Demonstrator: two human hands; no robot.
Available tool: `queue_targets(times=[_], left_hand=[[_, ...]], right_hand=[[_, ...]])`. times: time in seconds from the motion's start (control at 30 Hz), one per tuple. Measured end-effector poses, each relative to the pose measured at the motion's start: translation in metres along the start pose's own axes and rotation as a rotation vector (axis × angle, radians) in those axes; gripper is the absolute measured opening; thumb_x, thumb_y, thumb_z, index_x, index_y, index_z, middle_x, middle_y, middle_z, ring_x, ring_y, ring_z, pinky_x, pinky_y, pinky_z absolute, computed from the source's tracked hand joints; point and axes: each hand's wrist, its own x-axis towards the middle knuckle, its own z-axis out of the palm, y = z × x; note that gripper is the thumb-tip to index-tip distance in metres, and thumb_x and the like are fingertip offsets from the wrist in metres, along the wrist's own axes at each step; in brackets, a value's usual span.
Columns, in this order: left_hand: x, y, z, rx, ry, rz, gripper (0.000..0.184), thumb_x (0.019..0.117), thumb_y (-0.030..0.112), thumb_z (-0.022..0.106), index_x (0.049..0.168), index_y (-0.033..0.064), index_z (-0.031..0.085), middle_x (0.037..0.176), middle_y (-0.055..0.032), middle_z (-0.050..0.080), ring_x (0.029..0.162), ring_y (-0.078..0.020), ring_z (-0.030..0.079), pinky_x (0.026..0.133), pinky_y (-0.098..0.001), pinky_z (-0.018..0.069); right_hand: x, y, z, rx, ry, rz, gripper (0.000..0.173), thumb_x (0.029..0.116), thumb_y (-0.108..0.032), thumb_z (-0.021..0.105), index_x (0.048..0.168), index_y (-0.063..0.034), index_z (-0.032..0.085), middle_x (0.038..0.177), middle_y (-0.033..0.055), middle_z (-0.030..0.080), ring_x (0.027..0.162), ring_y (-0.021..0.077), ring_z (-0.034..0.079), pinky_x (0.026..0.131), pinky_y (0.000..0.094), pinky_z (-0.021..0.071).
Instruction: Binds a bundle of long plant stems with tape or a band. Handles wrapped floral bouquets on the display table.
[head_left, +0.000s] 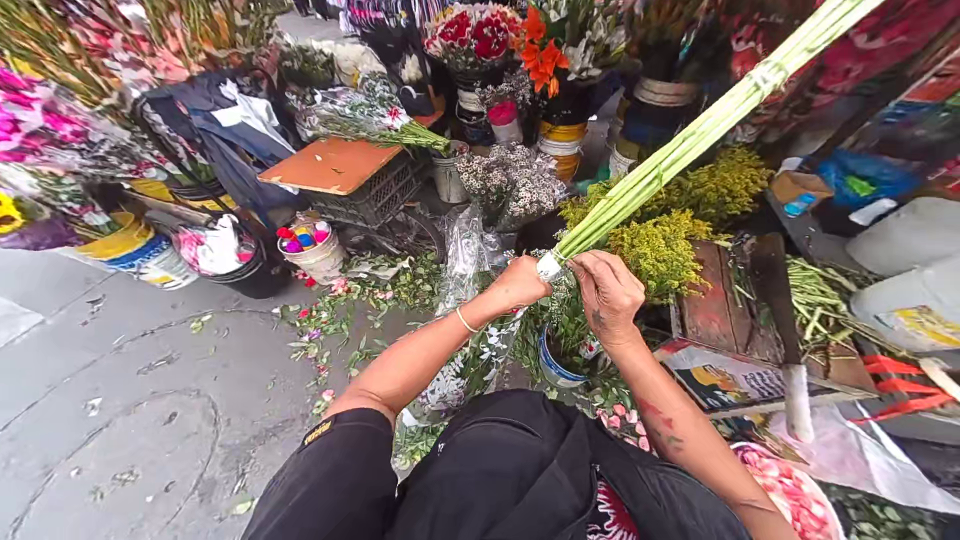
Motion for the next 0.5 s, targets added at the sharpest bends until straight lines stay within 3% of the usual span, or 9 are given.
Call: queue_targets(times=[0.17, 0.23, 0.4, 0.5], left_hand=[[0.002, 0.0, 0.0, 0.037, -0.028, -0.041, 0.031, 0.0856, 0.014, 0.074, 0.111, -0.0023, 0.067, 0.106, -0.0182, 0.068, 0.098, -0.0275, 0.066, 0.089, -0.05, 0.0517], [0.001, -0.001, -0.001, 0.019, -0.045, -0.059, 0.032, 0.0857, 0.014, 0.075, 0.111, -0.0024, 0.067, 0.104, -0.0178, 0.068, 0.095, -0.0269, 0.065, 0.087, -0.0491, 0.0522], [-0.004, -0.008, -0.006, -0.035, -0.071, -0.057, 0.028, 0.0854, 0.013, 0.075, 0.108, 0.0002, 0.065, 0.092, -0.0102, 0.065, 0.075, -0.0175, 0.059, 0.072, -0.0398, 0.0512], [-0.007, -0.018, -0.011, -0.056, -0.046, -0.073, 0.028, 0.0849, 0.012, 0.075, 0.108, -0.0002, 0.066, 0.094, -0.0111, 0.065, 0.077, -0.0182, 0.061, 0.073, -0.0403, 0.0518]], right_hand=[[-0.014, 0.009, 0.01, -0.154, -0.021, -0.045, 0.018, 0.1006, -0.02, 0.066, 0.096, -0.0037, 0.072, 0.092, 0.0142, 0.073, 0.087, 0.025, 0.071, 0.078, 0.0338, 0.0558], [-0.019, 0.013, 0.014, -0.174, 0.001, -0.075, 0.019, 0.1019, -0.022, 0.064, 0.098, -0.0045, 0.07, 0.095, 0.0147, 0.072, 0.089, 0.0263, 0.069, 0.081, 0.0366, 0.0523], [-0.026, 0.008, 0.032, -0.044, 0.062, -0.001, 0.019, 0.1027, -0.021, 0.062, 0.097, -0.0036, 0.068, 0.094, 0.0159, 0.068, 0.092, 0.0259, 0.066, 0.087, 0.0329, 0.0528], [-0.019, -0.006, 0.034, 0.05, -0.075, 0.09, 0.022, 0.1046, -0.019, 0.057, 0.096, -0.0006, 0.065, 0.097, 0.0192, 0.065, 0.095, 0.028, 0.066, 0.086, 0.0327, 0.0536]])
